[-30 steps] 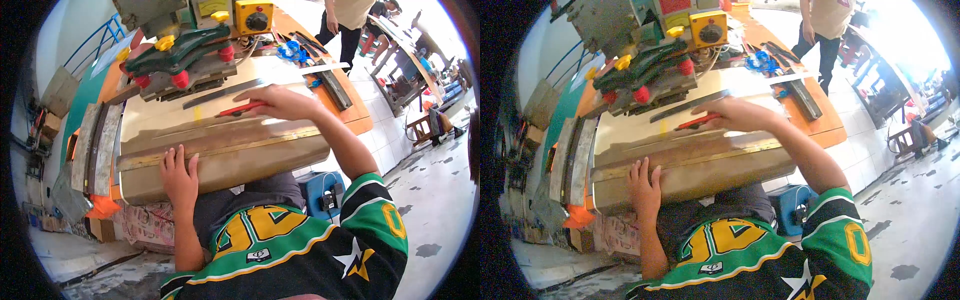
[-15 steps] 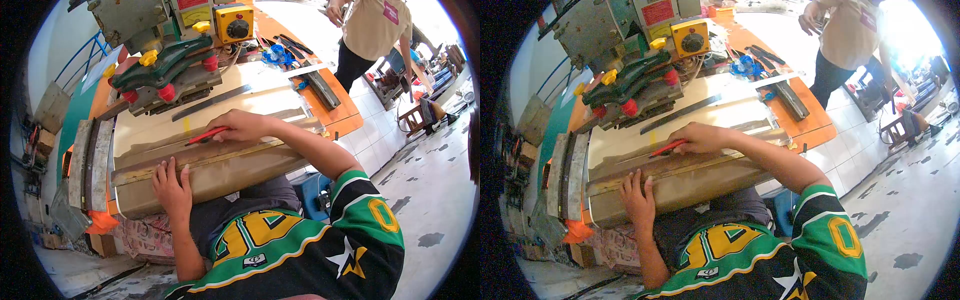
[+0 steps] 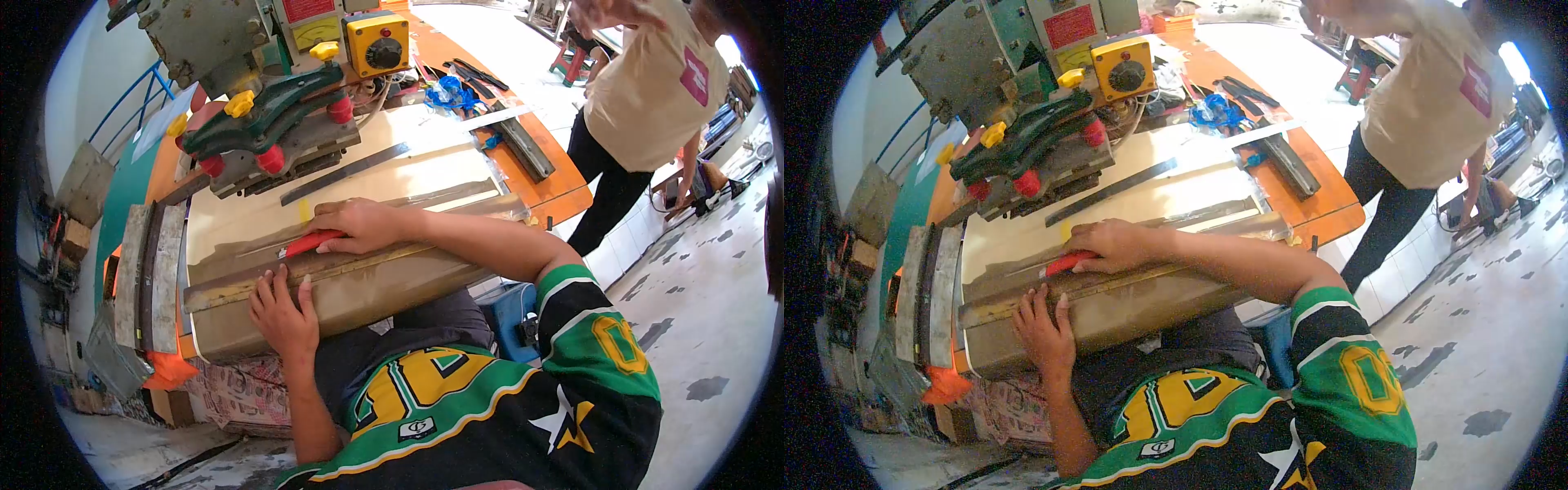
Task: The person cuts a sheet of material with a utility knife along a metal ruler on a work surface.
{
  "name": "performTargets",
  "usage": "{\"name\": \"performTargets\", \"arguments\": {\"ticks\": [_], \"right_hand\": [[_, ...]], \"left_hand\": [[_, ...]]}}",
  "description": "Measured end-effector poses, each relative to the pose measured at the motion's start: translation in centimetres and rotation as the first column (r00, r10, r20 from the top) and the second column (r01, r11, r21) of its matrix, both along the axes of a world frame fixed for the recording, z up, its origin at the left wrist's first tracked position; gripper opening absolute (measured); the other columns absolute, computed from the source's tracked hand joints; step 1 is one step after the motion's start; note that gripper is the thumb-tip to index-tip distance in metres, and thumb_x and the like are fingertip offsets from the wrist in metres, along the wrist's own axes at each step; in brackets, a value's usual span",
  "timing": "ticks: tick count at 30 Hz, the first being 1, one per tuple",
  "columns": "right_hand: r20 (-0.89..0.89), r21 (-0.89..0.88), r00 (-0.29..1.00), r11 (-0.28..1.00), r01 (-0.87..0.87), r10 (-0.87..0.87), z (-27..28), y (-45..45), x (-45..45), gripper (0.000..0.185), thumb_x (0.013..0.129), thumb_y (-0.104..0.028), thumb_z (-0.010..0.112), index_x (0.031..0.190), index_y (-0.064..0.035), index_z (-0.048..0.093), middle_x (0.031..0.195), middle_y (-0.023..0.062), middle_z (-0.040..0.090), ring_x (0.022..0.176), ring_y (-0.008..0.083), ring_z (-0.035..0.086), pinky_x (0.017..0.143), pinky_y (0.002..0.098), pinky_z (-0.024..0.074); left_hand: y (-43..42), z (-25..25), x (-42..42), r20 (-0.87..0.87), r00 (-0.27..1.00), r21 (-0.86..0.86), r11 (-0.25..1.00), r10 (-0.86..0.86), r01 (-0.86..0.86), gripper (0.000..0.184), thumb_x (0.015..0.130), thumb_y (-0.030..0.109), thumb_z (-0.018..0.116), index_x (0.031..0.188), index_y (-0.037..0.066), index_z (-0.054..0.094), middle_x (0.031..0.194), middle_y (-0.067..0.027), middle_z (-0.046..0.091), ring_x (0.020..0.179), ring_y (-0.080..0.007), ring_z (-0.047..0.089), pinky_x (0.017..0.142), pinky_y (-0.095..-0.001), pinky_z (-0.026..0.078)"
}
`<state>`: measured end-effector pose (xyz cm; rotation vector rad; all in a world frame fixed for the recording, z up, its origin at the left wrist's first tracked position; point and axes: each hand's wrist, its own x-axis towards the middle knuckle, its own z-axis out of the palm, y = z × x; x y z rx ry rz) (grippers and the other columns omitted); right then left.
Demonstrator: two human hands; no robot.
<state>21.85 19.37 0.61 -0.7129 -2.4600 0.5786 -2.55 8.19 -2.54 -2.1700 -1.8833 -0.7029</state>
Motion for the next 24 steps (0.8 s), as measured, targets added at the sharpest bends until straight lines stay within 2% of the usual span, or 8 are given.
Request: {"name": "performTargets", "arguments": {"ticks": [4,7,10,18,24], "right_hand": [[-0.032,0.071,0.999,0.997,0.016,-0.014,-0.7,0.1,-0.1,0.044,0.101,-0.038,0.065,0.136,-0.0107,0.064,0.115,0.0179,0.064,0.103,0.0421,0.066,0.089,0.0509,0.055],[-0.03,0.07,0.999,0.997,0.025,-0.023,-1.2,0.2,0.0,0.045,0.1,-0.038,0.066,0.136,-0.0105,0.064,0.117,0.0173,0.064,0.105,0.0413,0.067,0.089,0.0505,0.0555],[0.007,0.047,0.999,0.998,0.039,-0.039,-1.4,0.0,-0.2,0.047,0.1,-0.04,0.065,0.133,-0.0072,0.063,0.12,0.0206,0.063,0.108,0.0436,0.066,0.093,0.0534,0.0545],[-0.01,0.14,0.998,0.988,0.06,-0.059,-1.7,-0.1,-0.2,0.046,0.097,-0.035,0.067,0.132,-0.0055,0.063,0.116,0.0205,0.063,0.103,0.0435,0.068,0.087,0.0537,0.0558],[0.016,0.111,0.997,0.991,0.07,-0.072,-1.4,-0.2,-0.2,0.047,0.097,-0.036,0.067,0.133,-0.0056,0.062,0.119,0.0211,0.064,0.104,0.0439,0.067,0.088,0.0541,0.0559]], "left_hand": [[0.0,-0.1,0.1,0.006,1.0,0.029,1.0,0.01,-0.01,0.051,0.104,0.047,0.058,0.137,0.009,0.064,0.137,-0.017,0.058,0.127,-0.0401,0.052,0.109,-0.0546,0.038],[0.0,-0.5,0.0,0.026,1.0,0.048,0.999,0.003,-0.004,0.05,0.104,0.047,0.058,0.136,0.009,0.065,0.136,-0.0166,0.058,0.127,-0.0399,0.052,0.108,-0.0543,0.039],[0.0,-0.2,0.2,0.039,0.999,0.046,0.999,0.005,-0.007,0.05,0.103,0.047,0.059,0.135,0.01,0.065,0.136,-0.0162,0.059,0.127,-0.0397,0.053,0.108,-0.0542,0.039],[-0.2,-0.1,0.3,0.05,0.999,0.057,0.998,0.011,-0.014,0.048,0.102,0.046,0.061,0.134,0.011,0.066,0.134,-0.015,0.059,0.128,-0.0384,0.053,0.107,-0.0533,0.04],[-0.2,-0.1,0.4,0.047,0.999,0.067,0.998,0.01,-0.013,0.047,0.102,0.045,0.062,0.133,0.01,0.066,0.132,-0.0149,0.059,0.127,-0.0383,0.053,0.107,-0.0523,0.041]]}}
